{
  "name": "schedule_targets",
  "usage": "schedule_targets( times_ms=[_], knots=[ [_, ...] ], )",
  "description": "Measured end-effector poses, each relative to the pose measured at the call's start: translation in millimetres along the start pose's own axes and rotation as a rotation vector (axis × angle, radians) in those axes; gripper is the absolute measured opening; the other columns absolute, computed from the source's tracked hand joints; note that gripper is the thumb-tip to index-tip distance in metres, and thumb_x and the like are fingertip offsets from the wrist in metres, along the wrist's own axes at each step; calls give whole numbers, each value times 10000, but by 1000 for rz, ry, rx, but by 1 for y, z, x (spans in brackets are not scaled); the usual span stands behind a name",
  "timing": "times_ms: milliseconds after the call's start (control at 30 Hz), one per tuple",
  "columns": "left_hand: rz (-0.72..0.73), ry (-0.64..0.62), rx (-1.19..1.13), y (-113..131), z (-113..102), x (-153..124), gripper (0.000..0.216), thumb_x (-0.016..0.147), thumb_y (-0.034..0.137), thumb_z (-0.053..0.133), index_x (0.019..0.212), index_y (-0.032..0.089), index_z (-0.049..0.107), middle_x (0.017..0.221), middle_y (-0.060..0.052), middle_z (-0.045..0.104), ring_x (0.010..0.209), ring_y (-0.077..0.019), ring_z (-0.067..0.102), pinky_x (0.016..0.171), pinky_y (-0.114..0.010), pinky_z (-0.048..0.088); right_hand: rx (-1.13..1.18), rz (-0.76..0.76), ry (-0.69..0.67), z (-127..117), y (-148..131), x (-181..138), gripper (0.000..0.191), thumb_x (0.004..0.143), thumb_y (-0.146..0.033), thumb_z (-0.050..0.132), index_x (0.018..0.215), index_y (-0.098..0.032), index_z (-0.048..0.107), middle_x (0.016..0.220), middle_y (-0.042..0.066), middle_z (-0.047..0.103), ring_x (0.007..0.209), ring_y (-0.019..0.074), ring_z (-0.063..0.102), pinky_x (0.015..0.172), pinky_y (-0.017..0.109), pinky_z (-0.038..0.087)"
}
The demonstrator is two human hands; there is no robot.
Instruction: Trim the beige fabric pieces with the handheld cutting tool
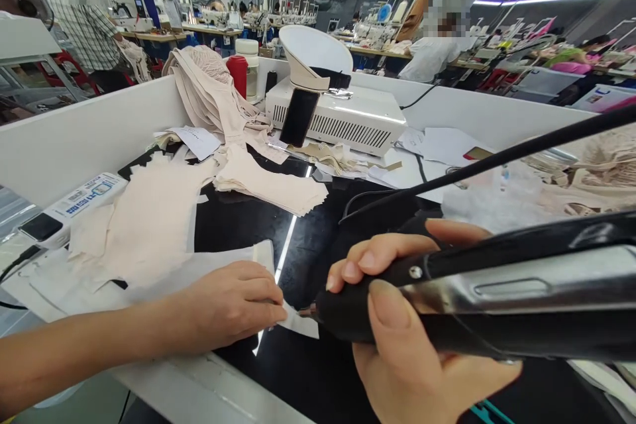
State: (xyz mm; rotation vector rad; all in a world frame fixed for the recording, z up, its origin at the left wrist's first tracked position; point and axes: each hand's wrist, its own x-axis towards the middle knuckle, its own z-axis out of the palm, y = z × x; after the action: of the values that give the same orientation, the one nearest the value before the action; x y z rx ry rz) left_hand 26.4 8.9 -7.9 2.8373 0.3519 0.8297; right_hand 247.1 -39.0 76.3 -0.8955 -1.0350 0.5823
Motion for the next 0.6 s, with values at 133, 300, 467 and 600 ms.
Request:
schedule_targets(
  times_ms=[133,300,467,600],
  knots=[
    [-3,-22,4,1,1,1,266,1260,95,595,1124,158,815,1146,-48,864,1058,-220,790,1021,-355,604,71,65,-15,9,-1,6,510,759,-425,1181,1174,-465,887,851,-23,632,746,269,627,558,469,678],
    [-15,-54,-10,2,-1,3,210,1236,79,648,1155,158,824,1153,-41,860,1070,-216,793,1007,-364,597,47,60,-7,7,0,6,473,778,-414,1161,1158,-446,880,845,-18,637,741,271,627,557,468,674],
    [-11,-46,-6,1,0,2,203,1242,95,649,1140,160,812,1165,-49,860,1094,-222,792,1038,-355,597,21,86,-12,7,-4,4,444,815,-309,1092,1171,-465,879,844,-9,628,778,289,629,585,475,655],
    [1,-20,9,1,1,0,232,1245,84,626,1112,162,799,1138,-50,855,1082,-221,788,1060,-352,600,32,61,108,0,1,-1,452,834,-334,1063,1223,-469,877,914,1,596,823,295,599,600,493,622]
  ],
)
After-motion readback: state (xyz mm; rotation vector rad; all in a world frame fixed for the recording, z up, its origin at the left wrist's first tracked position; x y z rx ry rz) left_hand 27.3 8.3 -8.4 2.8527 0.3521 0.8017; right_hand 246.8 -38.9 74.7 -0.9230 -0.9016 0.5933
